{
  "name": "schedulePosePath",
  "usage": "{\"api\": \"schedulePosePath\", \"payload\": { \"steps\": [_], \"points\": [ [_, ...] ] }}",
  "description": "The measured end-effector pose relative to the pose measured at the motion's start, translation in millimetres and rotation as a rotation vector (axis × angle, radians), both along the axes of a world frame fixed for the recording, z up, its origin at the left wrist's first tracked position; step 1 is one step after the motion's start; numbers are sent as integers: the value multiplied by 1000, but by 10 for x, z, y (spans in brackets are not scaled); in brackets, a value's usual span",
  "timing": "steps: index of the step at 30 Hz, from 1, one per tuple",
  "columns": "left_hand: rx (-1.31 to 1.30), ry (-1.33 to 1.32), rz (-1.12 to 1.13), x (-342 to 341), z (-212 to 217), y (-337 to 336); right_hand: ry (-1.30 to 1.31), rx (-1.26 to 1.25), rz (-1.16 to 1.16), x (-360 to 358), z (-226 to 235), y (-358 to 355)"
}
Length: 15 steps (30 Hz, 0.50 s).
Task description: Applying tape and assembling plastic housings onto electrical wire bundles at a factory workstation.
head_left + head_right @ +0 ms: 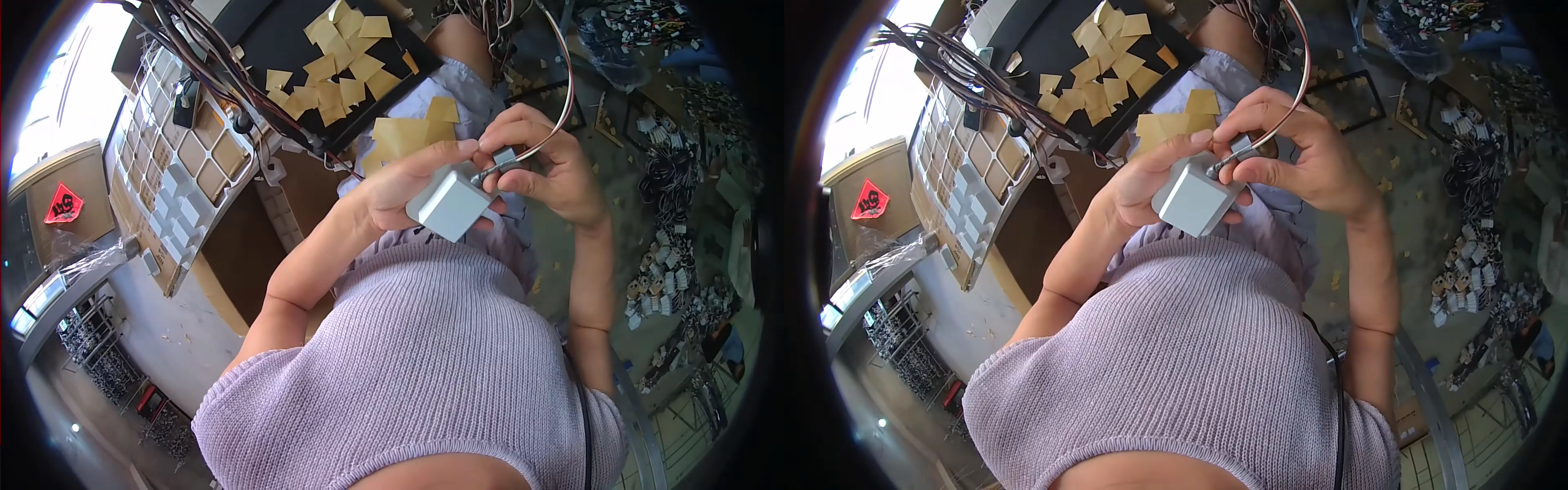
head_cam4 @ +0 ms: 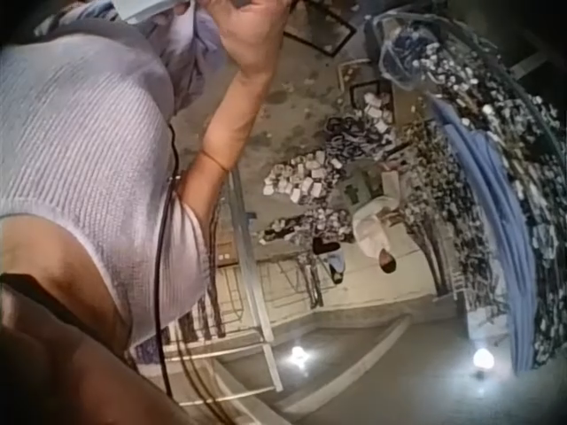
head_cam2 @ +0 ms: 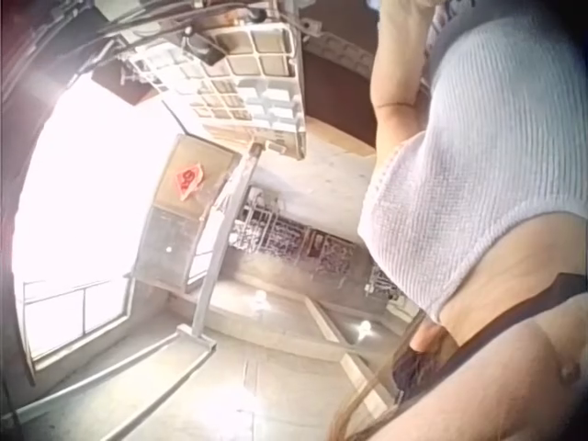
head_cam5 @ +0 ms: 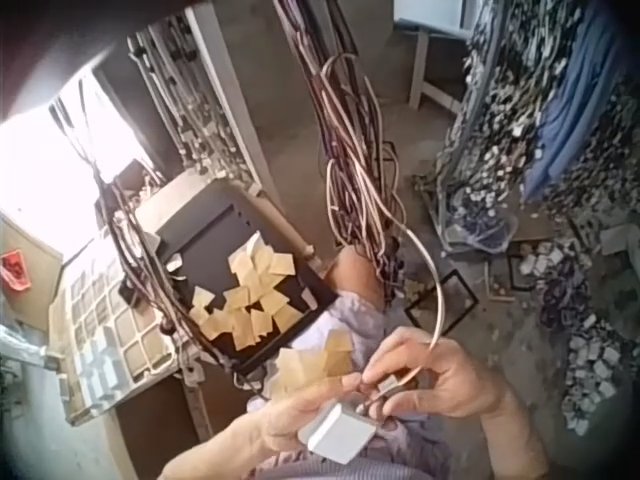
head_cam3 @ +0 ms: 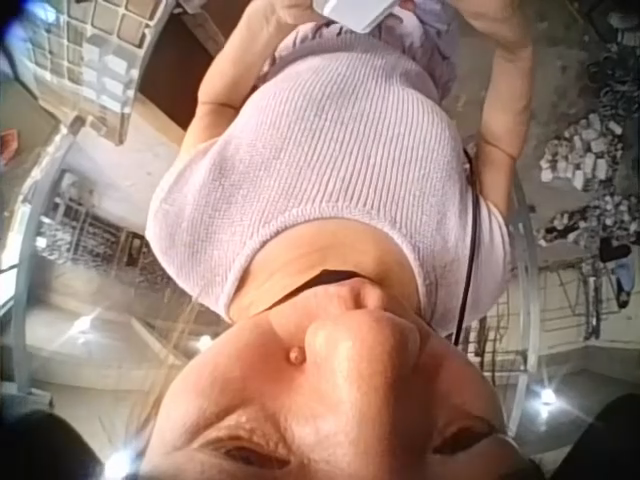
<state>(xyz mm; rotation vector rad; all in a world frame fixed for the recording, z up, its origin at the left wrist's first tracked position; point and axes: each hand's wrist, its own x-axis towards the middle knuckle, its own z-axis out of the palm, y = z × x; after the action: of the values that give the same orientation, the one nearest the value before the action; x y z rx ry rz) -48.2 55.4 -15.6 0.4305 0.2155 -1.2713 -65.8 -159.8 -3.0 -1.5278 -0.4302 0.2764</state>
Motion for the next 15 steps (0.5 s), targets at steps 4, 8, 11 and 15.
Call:
{"api": "schedulePosePath", "payload": {
  "steps": [4, 8, 11, 15],
  "points": [
    [211, -511, -8, 29, 6, 81, -193, -185, -57, 10, 96, 9],
    [291, -1011, -11, 72, 21, 86, -209, -294, -114, -89, 152, 55],
    [321, -1171, -86, 62, 5, 153, -253, -390, -164, -213, 147, 193],
    [362, -1139, -120, -41, 95, 258, -532, -657, -248, -428, 105, 376]
  ]
}}
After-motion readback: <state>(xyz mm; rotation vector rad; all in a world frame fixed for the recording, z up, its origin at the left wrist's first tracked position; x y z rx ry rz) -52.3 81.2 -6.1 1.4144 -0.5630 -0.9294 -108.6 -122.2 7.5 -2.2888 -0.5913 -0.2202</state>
